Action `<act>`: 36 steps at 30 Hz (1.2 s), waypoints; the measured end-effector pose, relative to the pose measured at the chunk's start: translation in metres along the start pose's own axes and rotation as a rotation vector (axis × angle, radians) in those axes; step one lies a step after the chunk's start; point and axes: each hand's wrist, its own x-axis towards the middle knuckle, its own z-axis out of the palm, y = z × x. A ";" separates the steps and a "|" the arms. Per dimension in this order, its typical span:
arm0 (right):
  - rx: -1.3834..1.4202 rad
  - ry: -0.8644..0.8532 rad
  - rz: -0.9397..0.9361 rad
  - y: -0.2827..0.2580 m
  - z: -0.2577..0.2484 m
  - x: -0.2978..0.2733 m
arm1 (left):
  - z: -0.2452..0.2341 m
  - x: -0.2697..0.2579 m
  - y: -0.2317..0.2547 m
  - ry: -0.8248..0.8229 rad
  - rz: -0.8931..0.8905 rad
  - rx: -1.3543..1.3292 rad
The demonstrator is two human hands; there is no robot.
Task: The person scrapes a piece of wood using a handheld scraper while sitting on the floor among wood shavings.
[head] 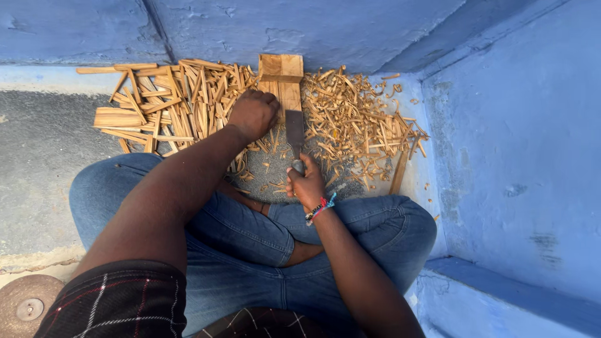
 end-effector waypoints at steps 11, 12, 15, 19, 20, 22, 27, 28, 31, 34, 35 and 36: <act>0.014 0.027 -0.009 0.014 0.011 -0.025 | 0.003 0.004 -0.007 -0.132 -0.021 0.019; -0.008 0.036 -0.005 0.013 0.013 -0.025 | 0.004 0.005 -0.008 -0.134 -0.025 0.028; 0.007 -0.004 -0.036 0.011 0.016 -0.030 | 0.003 0.006 -0.007 -0.135 -0.034 0.021; -0.056 -0.029 -0.061 0.008 0.015 -0.030 | -0.004 0.006 -0.006 -0.158 -0.060 0.048; -0.079 -0.034 -0.069 0.009 0.014 -0.030 | -0.005 0.006 -0.004 -0.177 -0.070 0.043; -0.093 -0.046 -0.075 0.009 0.011 -0.027 | -0.006 0.006 -0.003 -0.195 -0.078 0.042; -0.114 -0.039 -0.036 0.007 0.008 -0.023 | -0.006 0.006 -0.002 -0.181 -0.076 0.045; -0.121 -0.039 -0.042 0.006 0.008 -0.023 | -0.006 0.006 -0.003 -0.171 -0.071 0.037; -0.126 -0.038 -0.059 0.005 0.008 -0.025 | -0.005 0.007 -0.002 -0.158 -0.058 0.031; -0.125 -0.047 -0.075 0.002 0.009 -0.025 | -0.005 0.006 -0.004 -0.170 -0.060 0.062; -0.139 -0.049 -0.075 0.002 0.009 -0.026 | -0.005 0.005 -0.003 -0.172 -0.060 0.065; -0.152 -0.048 -0.077 0.002 0.009 -0.025 | -0.004 0.005 -0.003 -0.174 -0.056 0.068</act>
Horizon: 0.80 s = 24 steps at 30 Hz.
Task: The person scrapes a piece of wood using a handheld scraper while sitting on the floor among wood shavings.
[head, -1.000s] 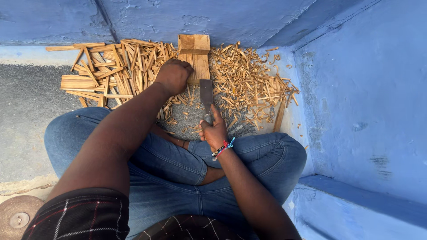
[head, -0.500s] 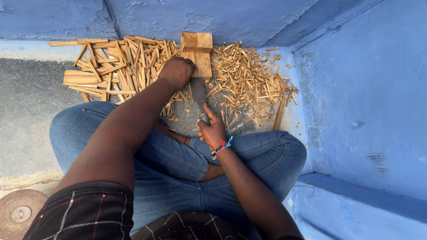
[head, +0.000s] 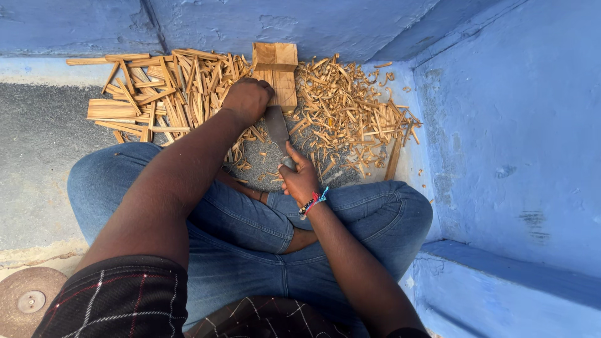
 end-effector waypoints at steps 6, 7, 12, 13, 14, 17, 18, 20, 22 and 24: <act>0.079 -0.010 0.014 0.003 -0.003 0.005 | -0.001 0.000 0.001 -0.002 0.002 0.005; 0.083 -0.013 0.016 0.003 -0.003 0.007 | -0.003 0.000 0.001 -0.002 -0.001 0.008; 0.101 -0.016 0.030 0.007 -0.001 0.010 | -0.008 -0.002 0.006 -0.058 -0.014 0.023; 0.104 -0.008 0.034 0.005 0.000 0.013 | -0.010 -0.001 0.007 -0.070 -0.024 0.025; 0.109 0.001 0.042 0.004 0.002 0.014 | -0.010 -0.002 0.008 -0.086 -0.032 0.026; 0.191 0.014 0.056 0.000 0.006 0.022 | -0.009 -0.004 0.013 -0.112 -0.067 -0.014; 0.234 0.012 0.050 -0.003 0.009 0.026 | -0.010 -0.003 0.012 -0.113 -0.084 -0.026; 0.202 0.030 0.045 -0.006 0.010 0.029 | -0.010 -0.003 0.010 -0.045 -0.055 -0.032; 0.178 0.032 0.052 -0.005 0.010 0.032 | -0.007 -0.003 0.008 -0.003 -0.035 -0.045; 0.162 0.018 0.063 -0.005 0.008 0.041 | -0.003 -0.001 0.007 0.022 -0.025 -0.061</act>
